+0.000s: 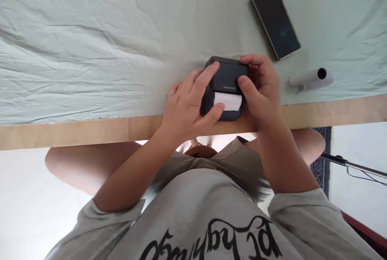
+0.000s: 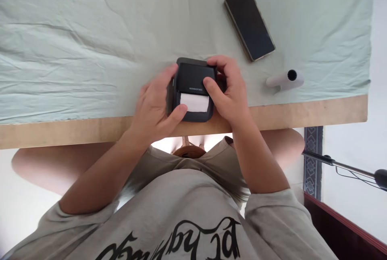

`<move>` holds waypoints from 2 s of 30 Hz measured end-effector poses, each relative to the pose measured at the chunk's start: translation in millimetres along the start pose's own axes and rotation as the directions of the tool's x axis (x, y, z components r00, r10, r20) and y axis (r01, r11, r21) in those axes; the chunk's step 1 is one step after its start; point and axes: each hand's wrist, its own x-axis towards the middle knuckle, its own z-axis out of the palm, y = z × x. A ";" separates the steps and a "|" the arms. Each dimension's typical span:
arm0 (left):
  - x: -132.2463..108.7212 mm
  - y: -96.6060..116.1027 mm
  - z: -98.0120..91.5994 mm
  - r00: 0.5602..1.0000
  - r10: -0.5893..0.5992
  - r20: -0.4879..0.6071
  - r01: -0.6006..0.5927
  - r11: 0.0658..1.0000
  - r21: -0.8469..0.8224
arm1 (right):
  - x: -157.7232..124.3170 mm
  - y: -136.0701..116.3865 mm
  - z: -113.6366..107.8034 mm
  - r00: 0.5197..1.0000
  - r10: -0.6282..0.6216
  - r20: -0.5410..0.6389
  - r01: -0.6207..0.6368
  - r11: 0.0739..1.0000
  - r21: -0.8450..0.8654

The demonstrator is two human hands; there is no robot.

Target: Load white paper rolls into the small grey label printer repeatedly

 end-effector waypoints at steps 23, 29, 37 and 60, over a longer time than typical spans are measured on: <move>2.0 3.5 -1.5 0.998 -0.007 0.057 0.001 0.995 0.099 | -7.4 4.7 3.5 0.999 -0.031 -0.032 0.029 0.999 -0.042; -8.2 -2.9 -0.2 0.995 0.013 0.103 -0.024 0.994 0.108 | -12.7 3.3 5.2 0.993 -0.061 -0.105 0.059 0.998 -0.026; -14.7 -8.9 5.8 0.994 0.060 0.091 -0.080 0.968 0.240 | -12.6 6.0 6.4 0.979 -0.024 -0.203 0.011 0.998 -0.061; -7.7 -5.4 2.5 0.999 -0.017 0.046 0.008 0.982 0.190 | -8.4 12.0 3.4 0.984 0.112 -0.142 -0.129 0.985 -0.114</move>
